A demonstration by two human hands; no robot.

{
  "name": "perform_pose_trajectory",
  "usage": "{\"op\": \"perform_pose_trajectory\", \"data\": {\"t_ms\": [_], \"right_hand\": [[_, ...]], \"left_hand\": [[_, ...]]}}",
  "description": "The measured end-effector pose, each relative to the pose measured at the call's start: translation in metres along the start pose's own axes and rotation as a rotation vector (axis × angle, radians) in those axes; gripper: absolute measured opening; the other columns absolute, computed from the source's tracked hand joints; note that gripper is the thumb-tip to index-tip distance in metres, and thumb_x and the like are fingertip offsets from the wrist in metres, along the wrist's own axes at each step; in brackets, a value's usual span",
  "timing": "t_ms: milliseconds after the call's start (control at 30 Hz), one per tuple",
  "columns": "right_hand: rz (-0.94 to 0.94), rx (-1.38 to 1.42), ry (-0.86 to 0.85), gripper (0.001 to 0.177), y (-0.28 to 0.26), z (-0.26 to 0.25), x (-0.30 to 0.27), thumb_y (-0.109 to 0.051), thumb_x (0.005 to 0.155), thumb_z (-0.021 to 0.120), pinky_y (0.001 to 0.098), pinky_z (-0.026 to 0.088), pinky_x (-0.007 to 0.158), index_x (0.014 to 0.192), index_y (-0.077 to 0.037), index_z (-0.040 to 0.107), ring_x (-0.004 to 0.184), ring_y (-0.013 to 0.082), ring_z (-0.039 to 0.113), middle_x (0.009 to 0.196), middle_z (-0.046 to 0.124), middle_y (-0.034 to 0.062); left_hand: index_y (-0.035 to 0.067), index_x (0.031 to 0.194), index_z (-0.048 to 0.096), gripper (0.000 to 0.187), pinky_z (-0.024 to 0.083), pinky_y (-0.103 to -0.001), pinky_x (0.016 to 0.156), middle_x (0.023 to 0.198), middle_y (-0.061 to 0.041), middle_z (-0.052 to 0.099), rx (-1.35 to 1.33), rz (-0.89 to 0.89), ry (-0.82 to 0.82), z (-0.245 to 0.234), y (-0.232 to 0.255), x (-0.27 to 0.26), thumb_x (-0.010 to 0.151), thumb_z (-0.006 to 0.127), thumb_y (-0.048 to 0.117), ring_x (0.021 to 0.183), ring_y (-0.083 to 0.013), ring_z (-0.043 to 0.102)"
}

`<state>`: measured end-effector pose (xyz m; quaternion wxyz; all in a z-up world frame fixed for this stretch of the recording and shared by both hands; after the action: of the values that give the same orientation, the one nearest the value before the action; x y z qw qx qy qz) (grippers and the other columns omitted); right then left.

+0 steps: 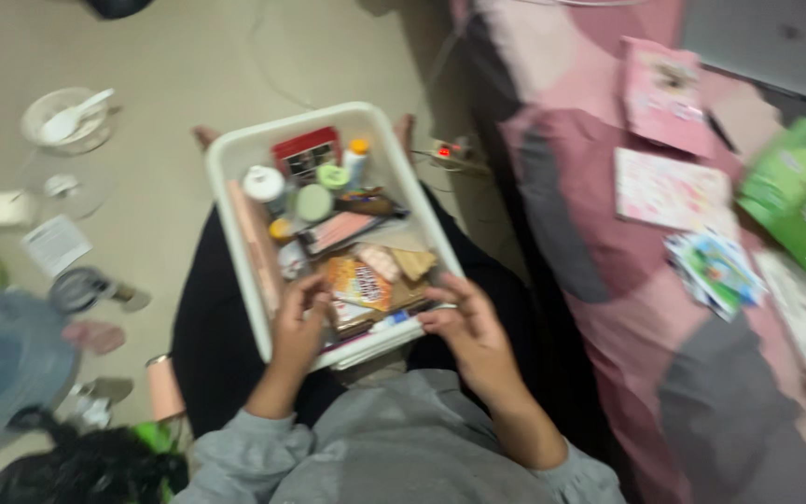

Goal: The person sits on the floor and empties a white plastic storage bin, removing items one by one and placing them on the bed. They handle plastic bags, bottles, a pink pouch, a notebook, a box, a makeup palette, a knife, and a plastic bag, setting each aside on the bed.

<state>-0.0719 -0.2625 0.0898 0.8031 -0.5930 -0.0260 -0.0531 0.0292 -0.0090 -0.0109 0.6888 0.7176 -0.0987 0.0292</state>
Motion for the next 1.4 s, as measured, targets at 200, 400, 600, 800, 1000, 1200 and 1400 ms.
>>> {"op": "perform_pose_trajectory", "data": {"t_ms": [200,400,600,800,1000,1200,1400], "right_hand": [[0.3,-0.571,-0.368,0.059,0.084,0.09,0.071,-0.031,0.09,0.069,0.0272,0.056,0.086,0.141,-0.004,0.054,0.103,0.0147,0.068,0.128,0.066,0.0106],[0.035,-0.922,-0.413,0.092,0.131,0.163,0.141,-0.044,0.086,0.083,0.041,0.043,0.107,0.151,0.001,0.037,0.132,0.0386,0.052,0.144,0.05,0.0303],[0.315,-0.8,-0.413,0.093,0.163,0.155,0.142,-0.044,0.081,0.079,0.0412,0.044,0.109,0.153,-0.005,0.035,0.134,0.0356,0.055,0.142,0.055,0.0251],[0.165,-0.962,-0.315,0.081,0.146,0.155,0.138,-0.027,0.081,0.074,0.0438,0.048,0.104,0.15,-0.003,0.039,0.124,0.0419,0.06,0.134,0.059,0.0303],[0.3,-1.177,-0.375,0.083,0.135,0.175,0.126,-0.024,0.083,0.068,0.0543,0.054,0.08,0.154,-0.002,0.03,0.09,0.0469,0.069,0.099,0.07,0.0292],[0.193,-1.194,-0.284,0.068,0.123,0.166,0.126,-0.017,0.086,0.061,0.0549,0.056,0.076,0.148,-0.001,0.039,0.085,0.0454,0.07,0.095,0.07,0.0291],[0.051,-1.1,-0.179,0.063,0.066,0.142,0.124,-0.018,0.089,0.061,0.0538,0.053,0.077,0.148,-0.006,0.043,0.085,0.0447,0.069,0.092,0.071,0.0287]], "left_hand": [[0.0,0.128,0.059,0.026,0.051,-0.032,0.098,0.12,-0.013,0.06,0.156,0.264,0.233,-0.044,0.057,-0.023,0.104,0.058,0.01,0.111,-0.0188,0.062],[0.001,0.134,0.054,0.029,0.051,-0.029,0.099,0.122,-0.009,0.063,-0.317,0.026,0.384,-0.096,0.031,-0.017,0.107,0.053,0.013,0.111,-0.0148,0.063],[0.002,0.133,0.055,0.032,0.051,-0.028,0.09,0.119,-0.01,0.066,-0.27,-0.081,0.423,-0.113,-0.005,-0.023,0.104,0.054,0.013,0.104,-0.0145,0.064],[0.0,0.133,0.055,0.031,0.051,-0.028,0.091,0.119,-0.011,0.065,-0.317,-0.105,0.367,-0.1,-0.02,-0.011,0.104,0.053,0.01,0.104,-0.015,0.064],[-0.001,0.134,0.054,0.033,0.051,-0.029,0.094,0.119,-0.012,0.064,-0.264,-0.098,0.316,-0.091,-0.013,-0.01,0.102,0.054,0.007,0.106,-0.0157,0.064],[-0.001,0.134,0.053,0.032,0.054,-0.031,0.094,0.119,-0.013,0.063,-0.315,-0.085,0.344,-0.099,-0.016,-0.02,0.103,0.053,0.008,0.105,-0.0174,0.065],[-0.001,0.136,0.051,0.035,0.055,-0.032,0.093,0.121,-0.014,0.061,-0.324,-0.049,0.355,-0.102,-0.014,-0.018,0.103,0.052,0.009,0.106,-0.0198,0.067]]}}
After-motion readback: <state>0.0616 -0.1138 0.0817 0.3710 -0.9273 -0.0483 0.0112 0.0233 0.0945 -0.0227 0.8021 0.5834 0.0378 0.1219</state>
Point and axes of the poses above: each hand's wrist, its own x-axis towards the middle knuckle, its own z-axis out of the palm, y = z × x, the point moved 3 cm from there along x, towards the middle knuckle
